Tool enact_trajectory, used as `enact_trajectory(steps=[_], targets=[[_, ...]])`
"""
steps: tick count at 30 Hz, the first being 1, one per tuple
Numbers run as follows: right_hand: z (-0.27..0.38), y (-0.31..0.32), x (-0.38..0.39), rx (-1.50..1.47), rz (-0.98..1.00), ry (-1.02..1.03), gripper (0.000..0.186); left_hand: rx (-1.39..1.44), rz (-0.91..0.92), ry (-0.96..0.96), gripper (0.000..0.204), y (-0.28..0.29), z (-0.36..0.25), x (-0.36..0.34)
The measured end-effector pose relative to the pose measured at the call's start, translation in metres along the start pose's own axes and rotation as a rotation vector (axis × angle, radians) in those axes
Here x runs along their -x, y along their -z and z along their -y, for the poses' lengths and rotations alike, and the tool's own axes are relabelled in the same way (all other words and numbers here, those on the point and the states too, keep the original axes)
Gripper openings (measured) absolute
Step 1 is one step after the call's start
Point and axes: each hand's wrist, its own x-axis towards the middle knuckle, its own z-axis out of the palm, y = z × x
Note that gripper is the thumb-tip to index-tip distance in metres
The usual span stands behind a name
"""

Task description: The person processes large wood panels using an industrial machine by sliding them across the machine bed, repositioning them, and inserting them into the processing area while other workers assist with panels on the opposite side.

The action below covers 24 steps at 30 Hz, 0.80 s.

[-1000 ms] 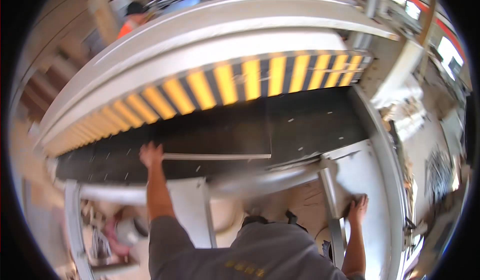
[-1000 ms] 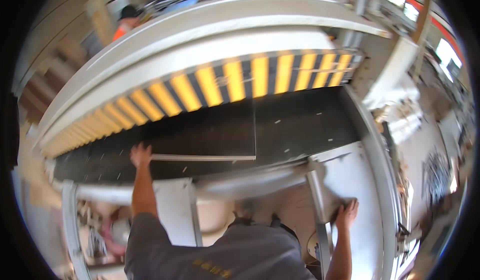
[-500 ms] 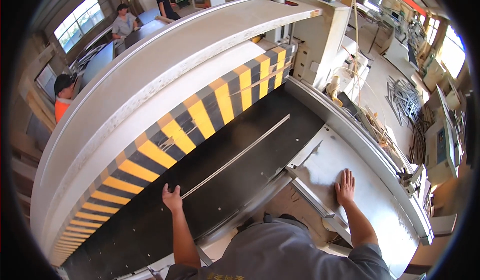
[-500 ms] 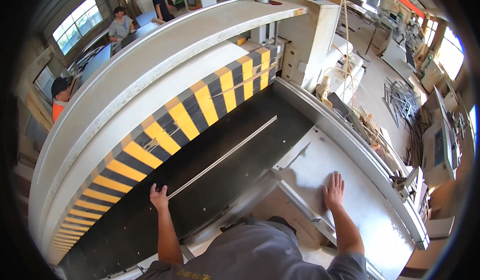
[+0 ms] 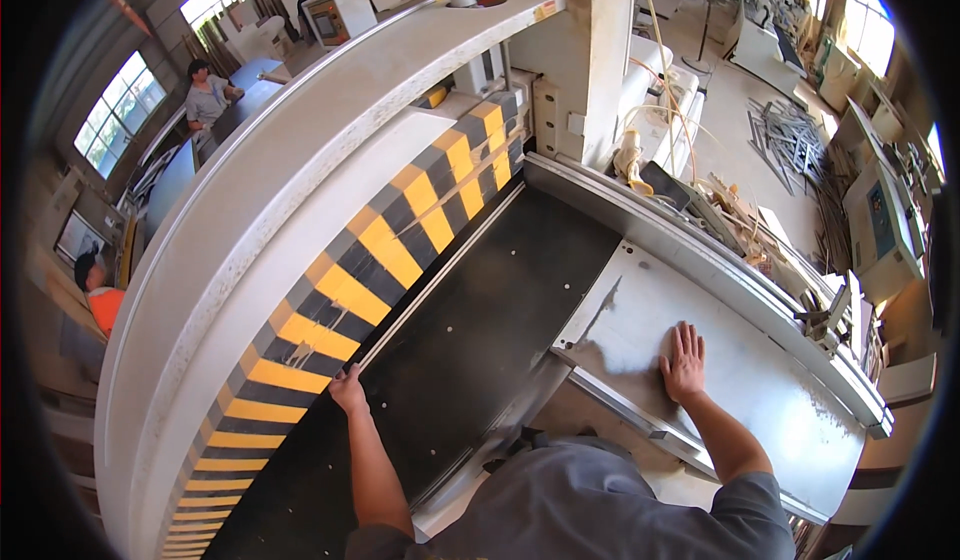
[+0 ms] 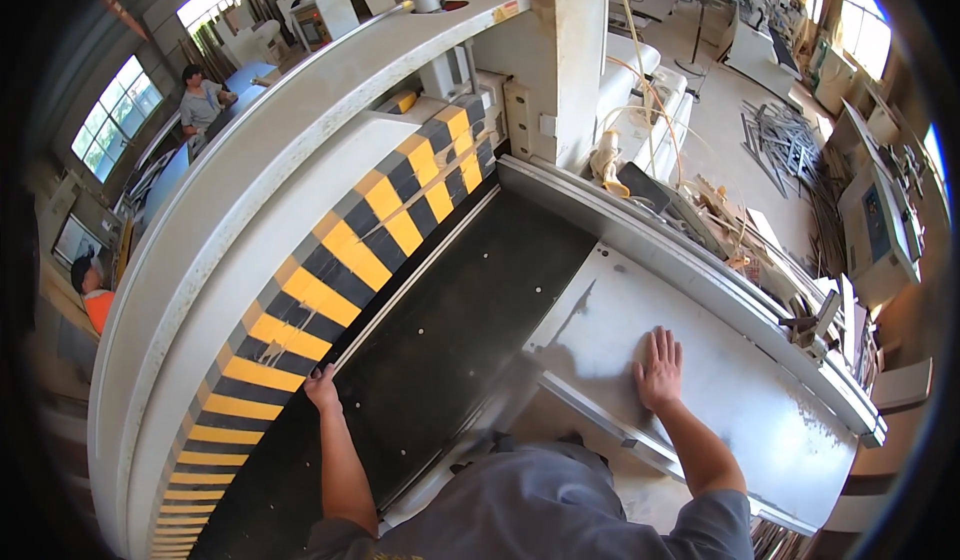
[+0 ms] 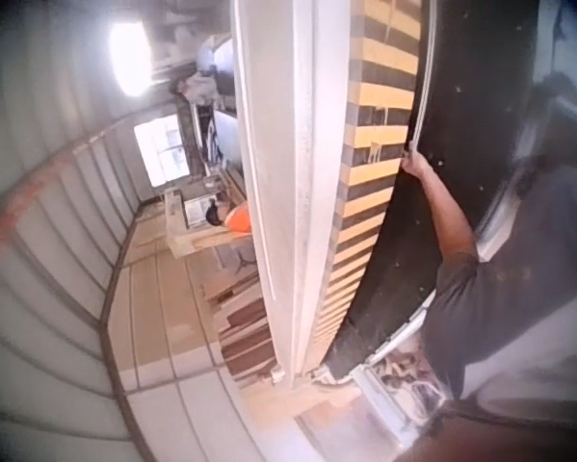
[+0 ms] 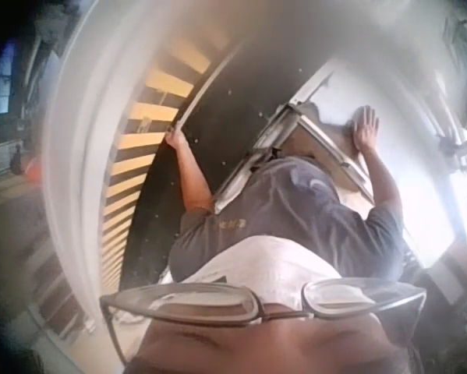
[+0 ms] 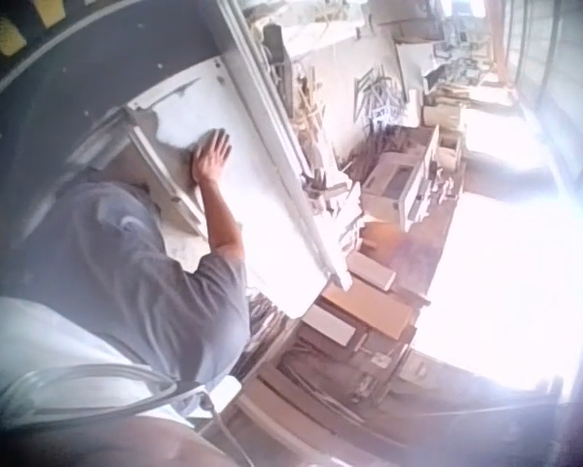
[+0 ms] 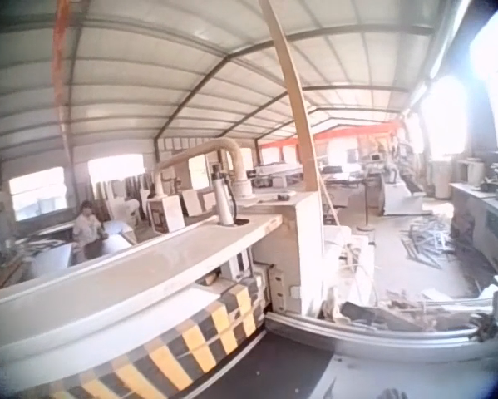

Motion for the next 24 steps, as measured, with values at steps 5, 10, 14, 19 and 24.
enact_trajectory(steps=[5, 10, 14, 19, 24], targets=[[0.010, 0.000, -0.011, -0.014, 0.026, 0.016, 0.075, -0.024, -0.079, -0.108, 0.057, 0.004, 0.025, 0.002], [0.003, 0.001, -0.007, 0.008, 0.018, -0.003, 0.075, -0.671, -0.051, -0.315, 0.071, -0.022, 0.006, 0.021], [0.006, 0.002, -0.010, -0.021, 0.020, 0.003, 0.075, -0.744, -0.201, -0.363, 0.069, -0.024, 0.006, 0.015], [0.007, 0.005, -0.011, -0.019, 0.031, -0.001, 0.075, -0.808, -0.285, -0.453, 0.060, -0.027, 0.010, 0.000], [0.007, 0.003, -0.011, -0.009, 0.035, -0.014, 0.076, -0.816, -0.271, -0.435, 0.059, -0.032, 0.005, -0.011]])
